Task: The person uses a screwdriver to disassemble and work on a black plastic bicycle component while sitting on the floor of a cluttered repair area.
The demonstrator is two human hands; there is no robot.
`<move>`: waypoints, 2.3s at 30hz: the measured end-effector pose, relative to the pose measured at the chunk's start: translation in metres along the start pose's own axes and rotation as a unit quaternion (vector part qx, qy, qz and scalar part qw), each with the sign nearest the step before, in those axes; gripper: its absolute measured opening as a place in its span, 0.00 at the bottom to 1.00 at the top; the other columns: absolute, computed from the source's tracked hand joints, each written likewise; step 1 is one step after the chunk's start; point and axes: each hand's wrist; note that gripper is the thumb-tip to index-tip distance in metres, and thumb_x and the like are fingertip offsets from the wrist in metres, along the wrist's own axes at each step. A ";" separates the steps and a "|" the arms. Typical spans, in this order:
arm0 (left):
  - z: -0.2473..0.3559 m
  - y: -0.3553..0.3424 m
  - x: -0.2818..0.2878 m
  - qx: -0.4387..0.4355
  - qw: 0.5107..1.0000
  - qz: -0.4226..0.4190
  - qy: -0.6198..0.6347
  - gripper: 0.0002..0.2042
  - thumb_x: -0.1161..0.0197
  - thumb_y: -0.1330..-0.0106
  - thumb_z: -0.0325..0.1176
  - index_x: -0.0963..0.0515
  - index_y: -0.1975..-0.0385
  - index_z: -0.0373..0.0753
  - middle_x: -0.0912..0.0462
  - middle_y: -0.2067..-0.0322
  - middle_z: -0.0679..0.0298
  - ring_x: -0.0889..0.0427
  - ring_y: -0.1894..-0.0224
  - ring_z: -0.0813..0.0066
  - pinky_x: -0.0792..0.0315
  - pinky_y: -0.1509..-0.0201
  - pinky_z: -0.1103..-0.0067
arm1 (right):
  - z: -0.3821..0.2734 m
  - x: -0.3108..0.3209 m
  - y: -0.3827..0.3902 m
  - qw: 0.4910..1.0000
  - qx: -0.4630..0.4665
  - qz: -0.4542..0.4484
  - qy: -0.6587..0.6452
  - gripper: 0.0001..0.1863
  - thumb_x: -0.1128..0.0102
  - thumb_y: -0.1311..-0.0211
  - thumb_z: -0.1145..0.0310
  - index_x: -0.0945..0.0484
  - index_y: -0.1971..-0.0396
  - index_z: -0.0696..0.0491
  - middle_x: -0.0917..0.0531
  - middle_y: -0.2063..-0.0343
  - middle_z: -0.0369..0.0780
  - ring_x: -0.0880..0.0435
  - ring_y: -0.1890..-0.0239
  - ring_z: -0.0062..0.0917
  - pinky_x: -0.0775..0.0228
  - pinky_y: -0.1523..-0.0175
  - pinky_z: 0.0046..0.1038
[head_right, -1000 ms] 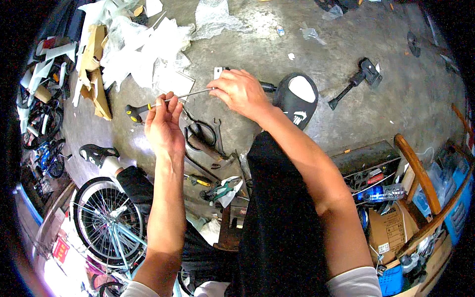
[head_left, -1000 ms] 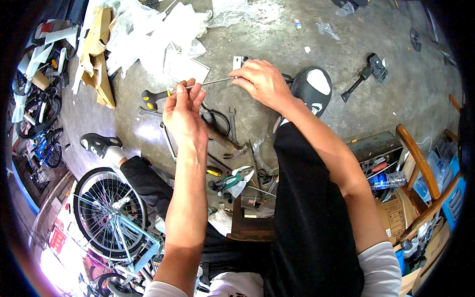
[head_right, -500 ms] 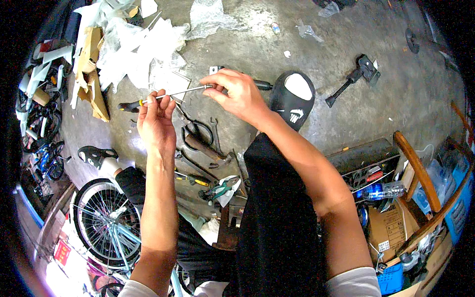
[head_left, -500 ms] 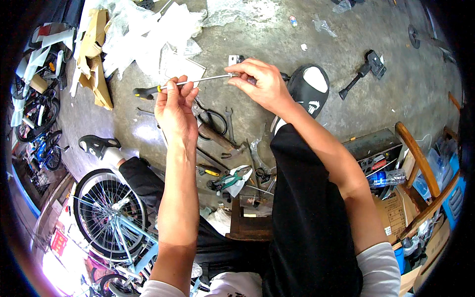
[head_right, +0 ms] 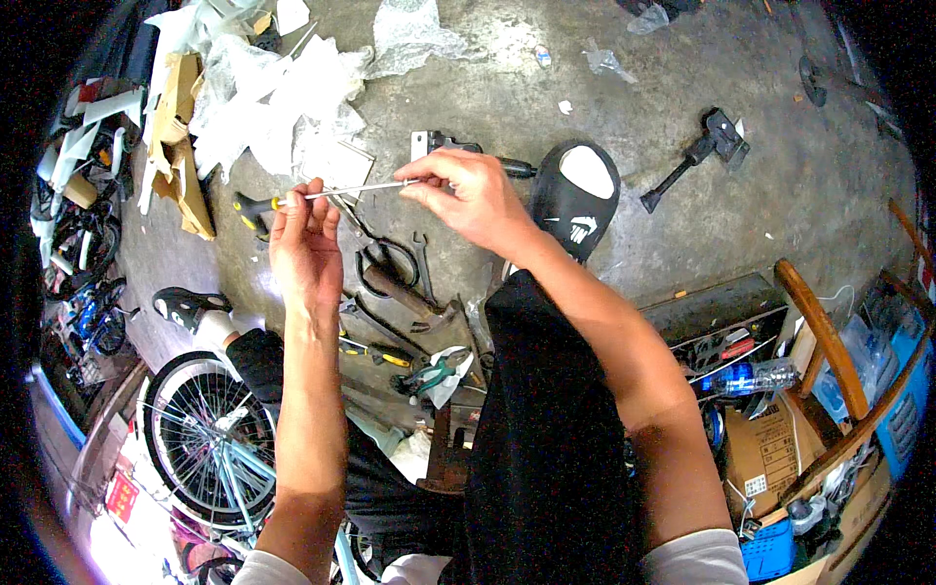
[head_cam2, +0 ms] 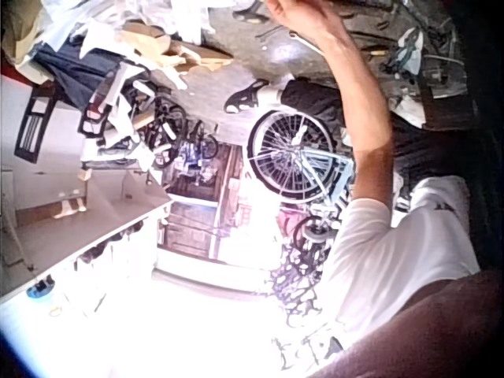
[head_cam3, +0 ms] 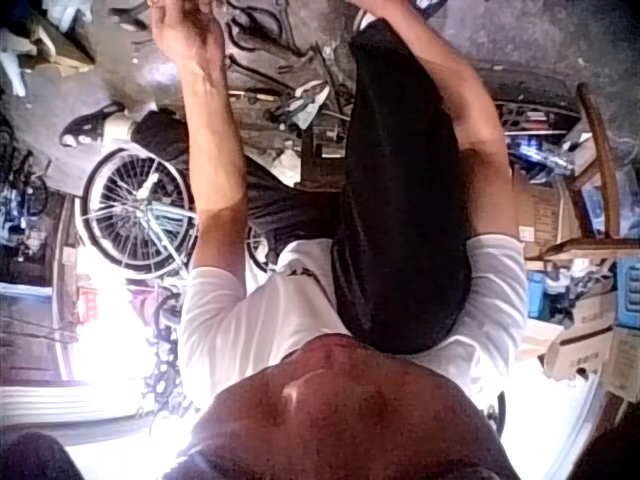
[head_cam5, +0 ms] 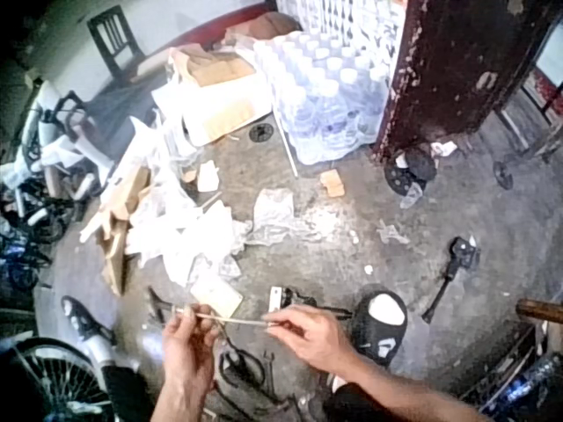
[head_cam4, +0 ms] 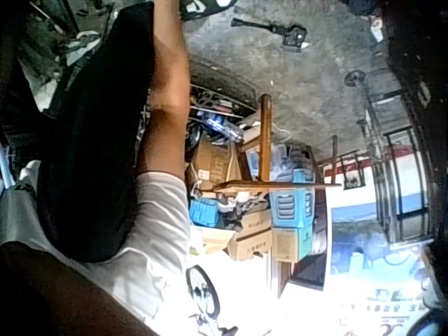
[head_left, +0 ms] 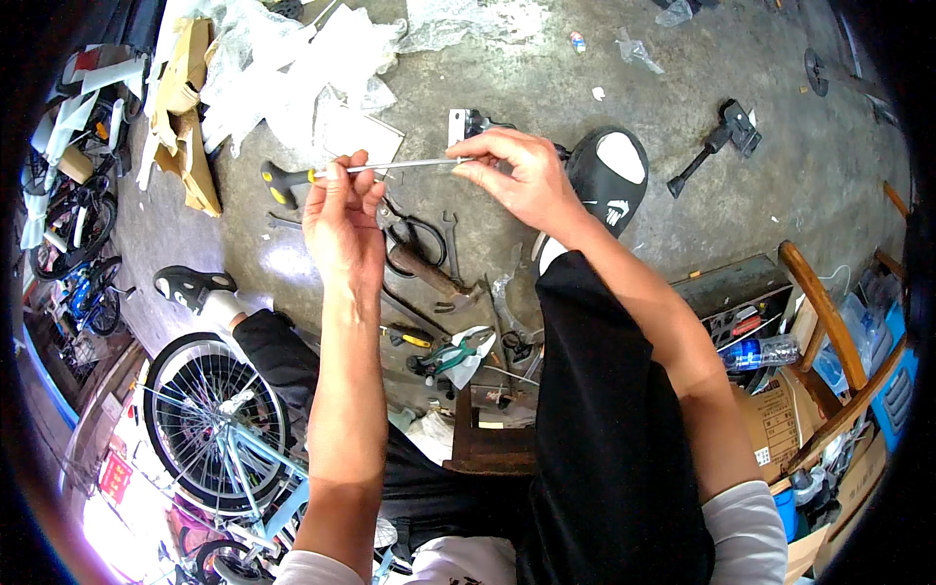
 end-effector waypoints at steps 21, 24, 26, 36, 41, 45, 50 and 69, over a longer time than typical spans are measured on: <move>0.006 0.003 -0.034 0.037 0.997 0.039 -0.048 0.07 0.46 0.21 0.32 0.23 0.53 0.36 0.14 0.53 0.55 0.13 0.59 0.74 0.16 0.51 0.75 | 0.007 0.012 -0.004 0.996 -0.081 -0.001 -0.049 0.11 0.31 0.36 0.73 0.13 0.54 0.56 0.11 0.62 0.38 0.15 0.62 0.17 0.23 0.56 0.21; 0.000 -0.017 -0.019 0.155 0.972 0.167 0.051 0.08 0.47 0.20 0.31 0.24 0.53 0.35 0.15 0.52 0.53 0.13 0.60 0.73 0.15 0.52 0.74 | -0.004 0.001 0.001 0.997 -0.062 -0.023 -0.049 0.12 0.31 0.36 0.74 0.13 0.53 0.56 0.11 0.61 0.38 0.14 0.60 0.19 0.23 0.55 0.23; 0.004 -0.009 -0.014 0.068 0.995 0.067 0.030 0.08 0.45 0.21 0.31 0.24 0.52 0.35 0.15 0.51 0.52 0.12 0.59 0.74 0.15 0.52 0.74 | 0.000 0.003 -0.002 0.997 -0.067 -0.003 -0.034 0.12 0.31 0.35 0.74 0.13 0.52 0.56 0.10 0.60 0.38 0.15 0.60 0.17 0.24 0.55 0.22; 0.008 0.003 -0.025 -0.006 0.998 0.063 -0.026 0.10 0.32 0.28 0.34 0.19 0.54 0.36 0.13 0.59 0.60 0.13 0.59 0.74 0.16 0.55 0.78 | 0.004 0.007 0.004 0.983 -0.134 -0.026 -0.126 0.13 0.35 0.31 0.75 0.16 0.49 0.59 0.11 0.58 0.39 0.14 0.57 0.17 0.22 0.50 0.20; 0.011 0.010 -0.034 -0.032 0.997 0.062 -0.044 0.07 0.32 0.29 0.31 0.18 0.57 0.35 0.13 0.59 0.61 0.13 0.60 0.75 0.15 0.53 0.79 | 0.006 0.004 0.006 0.977 -0.127 0.003 -0.170 0.12 0.33 0.33 0.74 0.14 0.52 0.58 0.10 0.62 0.37 0.13 0.61 0.17 0.22 0.56 0.21; 0.006 0.006 -0.034 -0.048 0.995 0.076 -0.043 0.06 0.31 0.29 0.30 0.18 0.59 0.35 0.13 0.62 0.61 0.13 0.63 0.76 0.16 0.56 0.80 | 0.004 0.008 0.006 0.978 -0.135 -0.024 -0.156 0.12 0.39 0.29 0.78 0.18 0.48 0.60 0.11 0.57 0.41 0.13 0.55 0.20 0.21 0.50 0.21; 0.003 0.004 -0.035 -0.043 0.994 0.089 -0.053 0.06 0.30 0.30 0.31 0.18 0.62 0.36 0.13 0.65 0.62 0.14 0.65 0.77 0.17 0.60 0.82 | 0.008 0.004 0.008 0.976 -0.122 0.012 -0.182 0.11 0.34 0.32 0.75 0.15 0.51 0.58 0.10 0.62 0.38 0.12 0.60 0.18 0.21 0.54 0.21; -0.006 0.006 -0.029 0.001 0.993 0.098 -0.060 0.09 0.30 0.29 0.35 0.18 0.59 0.36 0.15 0.65 0.66 0.16 0.64 0.79 0.22 0.57 0.81 | 0.002 0.007 0.007 0.976 -0.174 0.003 -0.132 0.11 0.37 0.30 0.78 0.17 0.50 0.61 0.11 0.61 0.42 0.12 0.58 0.22 0.20 0.51 0.23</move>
Point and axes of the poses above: each hand's wrist, its own y-axis away from the middle knuckle, its own x-axis out of the back of the hand, z = x × y
